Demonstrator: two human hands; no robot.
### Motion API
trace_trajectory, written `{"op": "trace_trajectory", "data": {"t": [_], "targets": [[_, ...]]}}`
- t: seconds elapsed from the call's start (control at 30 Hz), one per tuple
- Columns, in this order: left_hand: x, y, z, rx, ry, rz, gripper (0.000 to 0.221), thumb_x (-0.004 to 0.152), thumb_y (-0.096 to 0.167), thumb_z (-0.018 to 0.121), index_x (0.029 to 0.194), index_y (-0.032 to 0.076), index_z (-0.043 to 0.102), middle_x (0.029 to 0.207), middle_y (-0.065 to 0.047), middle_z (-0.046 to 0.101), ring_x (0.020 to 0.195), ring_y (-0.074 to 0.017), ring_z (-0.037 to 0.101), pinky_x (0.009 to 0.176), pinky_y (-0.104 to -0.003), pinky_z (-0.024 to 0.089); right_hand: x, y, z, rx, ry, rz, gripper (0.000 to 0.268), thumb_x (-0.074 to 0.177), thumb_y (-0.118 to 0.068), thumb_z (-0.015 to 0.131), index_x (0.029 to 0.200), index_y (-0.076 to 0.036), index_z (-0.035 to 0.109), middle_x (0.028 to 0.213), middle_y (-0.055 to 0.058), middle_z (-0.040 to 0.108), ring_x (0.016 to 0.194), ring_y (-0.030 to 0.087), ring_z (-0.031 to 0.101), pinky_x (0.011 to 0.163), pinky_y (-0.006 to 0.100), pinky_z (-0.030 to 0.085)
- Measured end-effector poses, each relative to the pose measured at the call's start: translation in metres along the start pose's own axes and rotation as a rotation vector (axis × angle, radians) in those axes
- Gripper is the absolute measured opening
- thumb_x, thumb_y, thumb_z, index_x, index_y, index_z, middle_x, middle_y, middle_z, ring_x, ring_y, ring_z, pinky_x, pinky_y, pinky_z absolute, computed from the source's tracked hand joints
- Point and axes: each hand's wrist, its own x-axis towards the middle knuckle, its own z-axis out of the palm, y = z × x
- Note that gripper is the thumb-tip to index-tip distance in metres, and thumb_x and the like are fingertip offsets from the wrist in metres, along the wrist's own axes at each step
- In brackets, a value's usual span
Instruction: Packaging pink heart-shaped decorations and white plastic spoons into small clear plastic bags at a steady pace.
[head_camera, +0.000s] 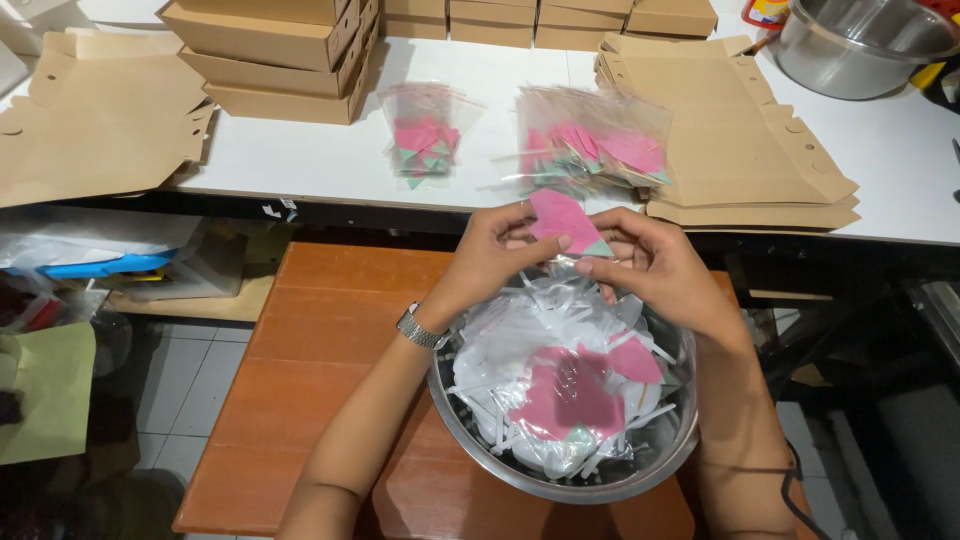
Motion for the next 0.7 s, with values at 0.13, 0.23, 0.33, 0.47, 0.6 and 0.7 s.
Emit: {"op": "trace_trajectory", "data": {"t": [0.13, 0.23, 0.33, 0.47, 0.6, 0.7], "targets": [[0.002, 0.006, -0.003, -0.013, 0.041, 0.027, 0.022, 0.085, 0.009, 0.084, 0.102, -0.002, 0.074, 0.082, -0.013, 0.072, 0.071, -0.0165, 0.073, 0.064, -0.029, 0.067, 0.008, 0.026, -0.013, 0.002, 0.075, 0.01, 0.018, 0.09, 0.006, 0.073, 0.107, 0.01, 0.07, 0.075, 0.017, 0.065, 0.058, 0.016, 0.064, 0.058, 0.034, 0.061], [0.001, 0.008, -0.002, -0.002, 0.034, 0.031, 0.022, 0.084, 0.007, 0.084, 0.101, -0.002, 0.074, 0.08, -0.014, 0.072, 0.07, -0.0164, 0.072, 0.064, -0.029, 0.067, 0.005, 0.017, -0.009, -0.049, 0.064, 0.041, 0.013, 0.09, 0.002, 0.075, 0.1, 0.01, 0.072, 0.069, 0.016, 0.065, 0.057, 0.016, 0.064, 0.06, 0.034, 0.061], [0.002, 0.0, -0.007, 0.016, 0.025, 0.04, 0.025, 0.086, 0.01, 0.083, 0.108, 0.0, 0.074, 0.087, -0.012, 0.074, 0.076, -0.0141, 0.071, 0.065, -0.029, 0.067, 0.006, 0.021, -0.01, -0.062, 0.064, 0.058, 0.011, 0.089, 0.0, 0.076, 0.097, 0.008, 0.073, 0.068, 0.015, 0.066, 0.059, 0.014, 0.064, 0.061, 0.033, 0.062], [0.003, 0.004, -0.01, -0.04, 0.106, 0.069, 0.023, 0.097, 0.015, 0.074, 0.115, 0.001, 0.075, 0.086, -0.013, 0.074, 0.075, -0.0118, 0.068, 0.064, -0.031, 0.068, 0.006, 0.025, -0.011, -0.128, 0.06, 0.005, 0.008, 0.087, -0.001, 0.08, 0.089, 0.005, 0.075, 0.063, 0.014, 0.069, 0.059, 0.011, 0.064, 0.059, 0.026, 0.056], [0.0, 0.021, -0.009, -0.096, 0.218, 0.091, 0.028, 0.097, 0.019, 0.073, 0.121, 0.004, 0.074, 0.093, -0.01, 0.075, 0.082, -0.0092, 0.069, 0.072, -0.025, 0.065, 0.007, 0.023, -0.008, -0.134, 0.028, -0.05, 0.007, 0.087, -0.002, 0.081, 0.088, 0.002, 0.076, 0.065, 0.013, 0.071, 0.063, 0.009, 0.068, 0.062, 0.024, 0.057], [-0.002, 0.033, -0.011, -0.172, 0.208, 0.064, 0.041, 0.103, 0.031, 0.061, 0.138, 0.009, 0.063, 0.127, -0.014, 0.072, 0.111, -0.0199, 0.073, 0.089, -0.024, 0.056, 0.007, 0.028, -0.009, -0.15, 0.006, -0.062, 0.008, 0.087, -0.003, 0.081, 0.09, 0.002, 0.077, 0.067, 0.013, 0.072, 0.066, 0.009, 0.068, 0.066, 0.027, 0.058]]}}
